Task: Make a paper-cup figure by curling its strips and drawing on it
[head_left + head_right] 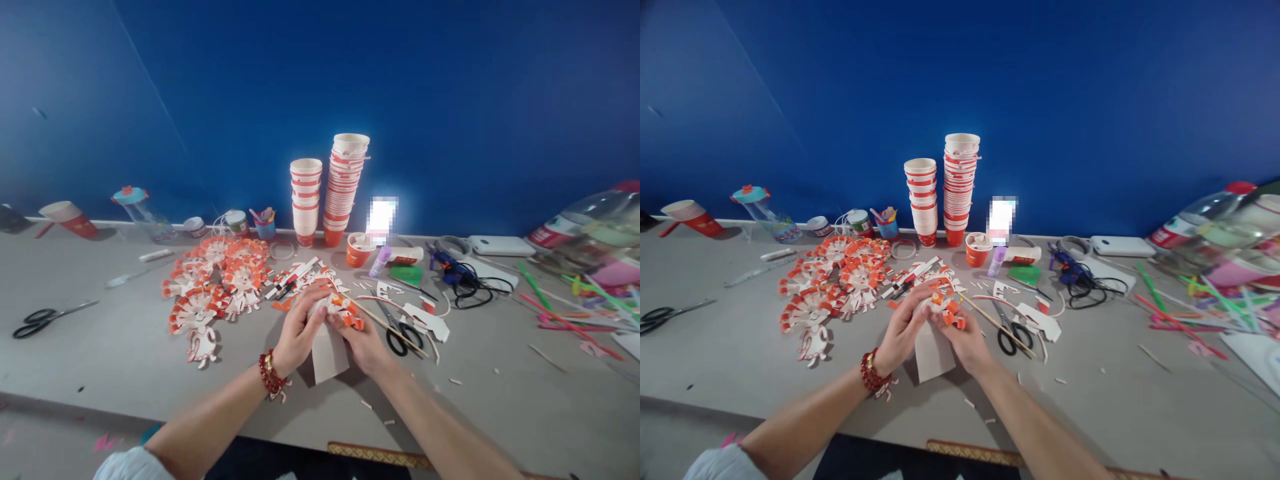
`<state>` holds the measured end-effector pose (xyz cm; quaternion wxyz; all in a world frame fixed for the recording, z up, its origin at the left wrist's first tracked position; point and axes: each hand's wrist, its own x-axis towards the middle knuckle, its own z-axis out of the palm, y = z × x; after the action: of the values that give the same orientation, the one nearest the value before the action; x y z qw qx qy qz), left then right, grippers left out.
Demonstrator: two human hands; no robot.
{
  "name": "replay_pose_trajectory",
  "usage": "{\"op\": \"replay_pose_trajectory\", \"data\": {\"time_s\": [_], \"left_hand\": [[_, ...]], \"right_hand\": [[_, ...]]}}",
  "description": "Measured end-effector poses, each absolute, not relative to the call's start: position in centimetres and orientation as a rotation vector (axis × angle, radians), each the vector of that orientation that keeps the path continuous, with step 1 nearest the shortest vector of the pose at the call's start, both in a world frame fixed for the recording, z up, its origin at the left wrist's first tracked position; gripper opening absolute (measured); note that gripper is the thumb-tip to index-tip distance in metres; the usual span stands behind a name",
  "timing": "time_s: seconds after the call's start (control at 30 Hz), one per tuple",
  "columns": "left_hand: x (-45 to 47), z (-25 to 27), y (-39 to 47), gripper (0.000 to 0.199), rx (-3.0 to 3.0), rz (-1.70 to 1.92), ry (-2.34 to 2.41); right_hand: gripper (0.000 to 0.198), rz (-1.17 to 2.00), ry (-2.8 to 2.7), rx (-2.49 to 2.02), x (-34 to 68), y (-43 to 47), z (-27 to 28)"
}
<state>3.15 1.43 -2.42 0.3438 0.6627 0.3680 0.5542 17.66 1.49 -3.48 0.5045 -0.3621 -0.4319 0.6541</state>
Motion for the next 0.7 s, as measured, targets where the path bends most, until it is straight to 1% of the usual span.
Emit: {"op": "replay_pose_trajectory", "data": {"time_s": [0.1,0.2,0.33,0.4,0.43,0.5,0.57,0.67,0.7], "left_hand": [[3.2,-2.7,1.4,0.023,1.676,1.422,0.930],[3.2,-2.6,1.4,0.021,1.713,1.410,0.992],[2.8,-2.2,1.4,0.023,1.830,1.385,1.075],[2.5,-2.0,1.5,0.029,1.854,1.431,1.081],[2.3,-1.9,1.6,0.036,1.825,1.495,1.073],[1.9,-2.0,1.7,0.051,1.658,1.642,1.024],[1.9,-2.3,1.8,0.060,1.444,1.700,0.928],[2.5,-3.1,1.7,0.071,1.231,1.544,0.844],[2.9,-3.3,1.6,0.070,1.148,1.468,0.853]], "right_hand": [[0.036,1.590,-1.058,-0.856,17.8,1.5,-3.5],[0.041,1.586,-1.082,-0.843,17.8,1.5,-3.5],[0.040,1.564,-1.070,-0.908,17.7,1.5,-3.5],[0.041,1.557,-1.029,-0.952,17.7,1.6,-3.6],[0.041,1.546,-1.000,-0.970,17.8,1.7,-3.7],[0.039,1.510,-0.927,-0.992,18.0,2.0,-3.8],[0.036,1.464,-0.858,-0.996,18.2,2.3,-3.9],[0.036,1.443,-0.795,-0.966,18.4,2.5,-4.0],[0.037,1.461,-0.792,-0.950,18.4,2.4,-4.0]]}}
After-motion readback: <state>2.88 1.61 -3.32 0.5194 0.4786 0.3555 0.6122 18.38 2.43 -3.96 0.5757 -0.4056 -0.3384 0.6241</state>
